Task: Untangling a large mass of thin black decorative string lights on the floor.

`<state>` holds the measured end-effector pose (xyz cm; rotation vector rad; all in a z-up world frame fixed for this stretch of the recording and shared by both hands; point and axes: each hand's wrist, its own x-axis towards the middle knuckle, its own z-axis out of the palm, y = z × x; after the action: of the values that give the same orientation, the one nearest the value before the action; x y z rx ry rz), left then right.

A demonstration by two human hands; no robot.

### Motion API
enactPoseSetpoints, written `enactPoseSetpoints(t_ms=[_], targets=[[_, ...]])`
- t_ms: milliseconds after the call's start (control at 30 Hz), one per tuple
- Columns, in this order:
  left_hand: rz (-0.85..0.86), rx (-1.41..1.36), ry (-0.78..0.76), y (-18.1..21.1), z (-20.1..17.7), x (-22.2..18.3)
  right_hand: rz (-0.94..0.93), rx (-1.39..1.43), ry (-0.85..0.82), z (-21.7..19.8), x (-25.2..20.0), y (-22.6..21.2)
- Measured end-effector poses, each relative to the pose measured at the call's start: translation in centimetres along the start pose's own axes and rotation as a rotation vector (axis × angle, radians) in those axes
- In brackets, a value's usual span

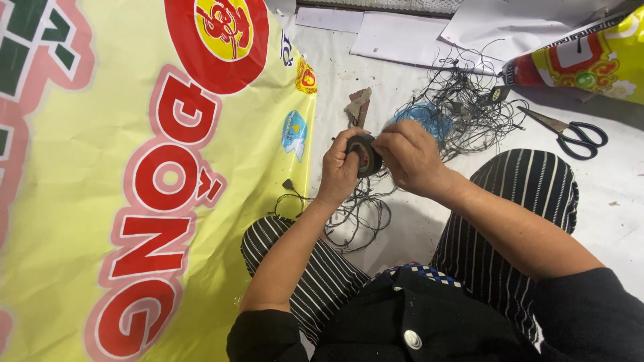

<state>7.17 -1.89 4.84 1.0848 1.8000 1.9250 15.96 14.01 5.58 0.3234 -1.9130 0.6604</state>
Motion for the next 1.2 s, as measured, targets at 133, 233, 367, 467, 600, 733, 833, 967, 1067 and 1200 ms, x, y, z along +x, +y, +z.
enactPoseSetpoints(t_ms=[133, 233, 367, 467, 600, 733, 833, 967, 1067, 1200], targets=[[0.002, -0.022, -0.031, -0.8, -0.4, -0.1, 0.090, 0.108, -0.050, 0.1, -0.7, 0.7], [-0.013, -0.064, -0.083, -2.3, -0.8, -0.2, 0.158, 0.171, -0.102, -0.3, -0.3, 0.4], [-0.044, -0.131, -0.115, -2.8, -1.2, -0.5, 0.196, 0.177, -0.116, 0.2, -0.8, 0.9], [-0.060, -0.134, -0.115, -2.7, -1.1, -0.5, 0.215, 0.170, -0.108, 0.4, -1.1, 1.2], [-0.071, -0.137, -0.128, -2.7, -1.3, -0.7, 0.198, 0.133, -0.112, 0.4, -0.5, 1.1], [-0.074, -0.141, -0.137, -3.4, -1.4, -1.1, 0.207, 0.118, -0.112, 0.8, -1.1, 1.6], [-0.072, -0.184, -0.167, -3.0, -1.3, -1.2, 0.199, 0.121, -0.098, 0.9, -1.3, 2.1], [-0.107, -0.211, -0.191, -3.2, -1.2, -1.7, 0.217, 0.135, -0.106, 0.7, -1.4, 2.0], [-0.115, -0.266, -0.228, -4.1, -1.6, -1.8, 0.231, 0.150, -0.106, 0.4, -1.4, 2.0], [-0.104, -0.317, -0.283, -4.5, -1.9, -2.4, 0.255, 0.159, -0.104, 0.3, -1.7, 2.1]])
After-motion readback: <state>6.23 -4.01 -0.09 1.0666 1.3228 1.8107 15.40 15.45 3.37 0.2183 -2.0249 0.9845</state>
